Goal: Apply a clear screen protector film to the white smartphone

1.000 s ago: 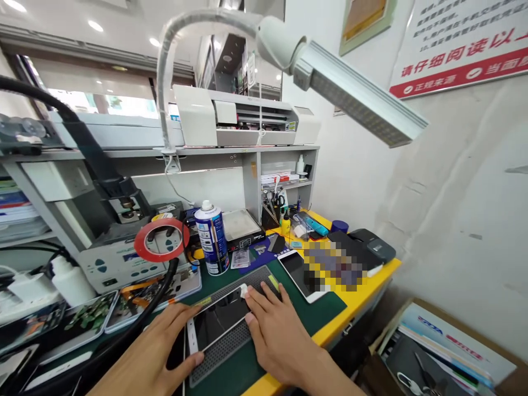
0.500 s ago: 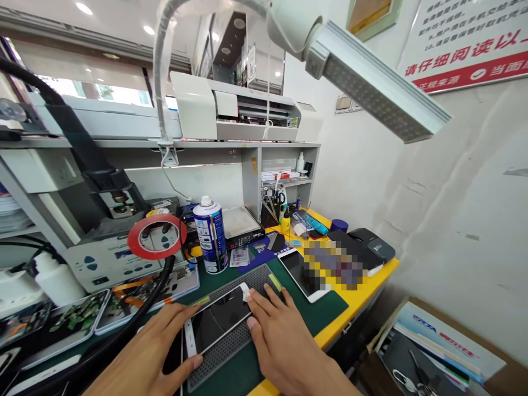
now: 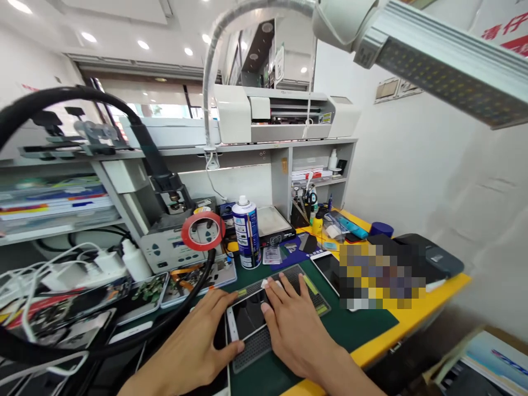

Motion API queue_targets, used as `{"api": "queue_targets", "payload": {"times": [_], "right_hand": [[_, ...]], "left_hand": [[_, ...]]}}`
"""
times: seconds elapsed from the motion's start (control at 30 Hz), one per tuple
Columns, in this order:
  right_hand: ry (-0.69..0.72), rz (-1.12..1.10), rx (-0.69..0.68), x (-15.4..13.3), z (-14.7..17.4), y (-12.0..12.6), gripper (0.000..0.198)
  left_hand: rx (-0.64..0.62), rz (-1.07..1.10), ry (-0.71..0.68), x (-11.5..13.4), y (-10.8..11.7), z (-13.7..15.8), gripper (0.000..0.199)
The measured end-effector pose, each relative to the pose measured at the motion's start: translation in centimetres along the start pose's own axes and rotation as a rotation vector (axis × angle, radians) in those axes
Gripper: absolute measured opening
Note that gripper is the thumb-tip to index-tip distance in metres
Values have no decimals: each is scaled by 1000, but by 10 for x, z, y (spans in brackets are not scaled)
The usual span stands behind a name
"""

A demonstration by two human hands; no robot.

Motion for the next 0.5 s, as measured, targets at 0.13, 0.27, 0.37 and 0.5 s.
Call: {"api": "queue_targets", "payload": {"times": [0.13, 0.27, 0.37, 0.5], "right_hand": [[83, -66, -62, -26, -4, -16, 58], [157, -96, -124, -48, -10, -33, 54], [210, -136, -144, -57, -15, -41, 52], [251, -171, -134, -61, -13, -41, 49]], "left_hand": [[6, 39, 14, 3, 4, -1, 73], [36, 47, -29, 7, 7, -1, 69], [43, 38, -52, 6, 4, 1, 75], [58, 28, -68, 1, -1, 3, 82]]}}
Point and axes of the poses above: each hand's wrist, its own z-axis away from the middle knuckle, its own y-axis out of the back of the hand, x = y × z, the point moved 7 cm from there along -z, towards the middle knuckle, and after that the axes turned 12 degrees about -z, right-handed, at the moved point
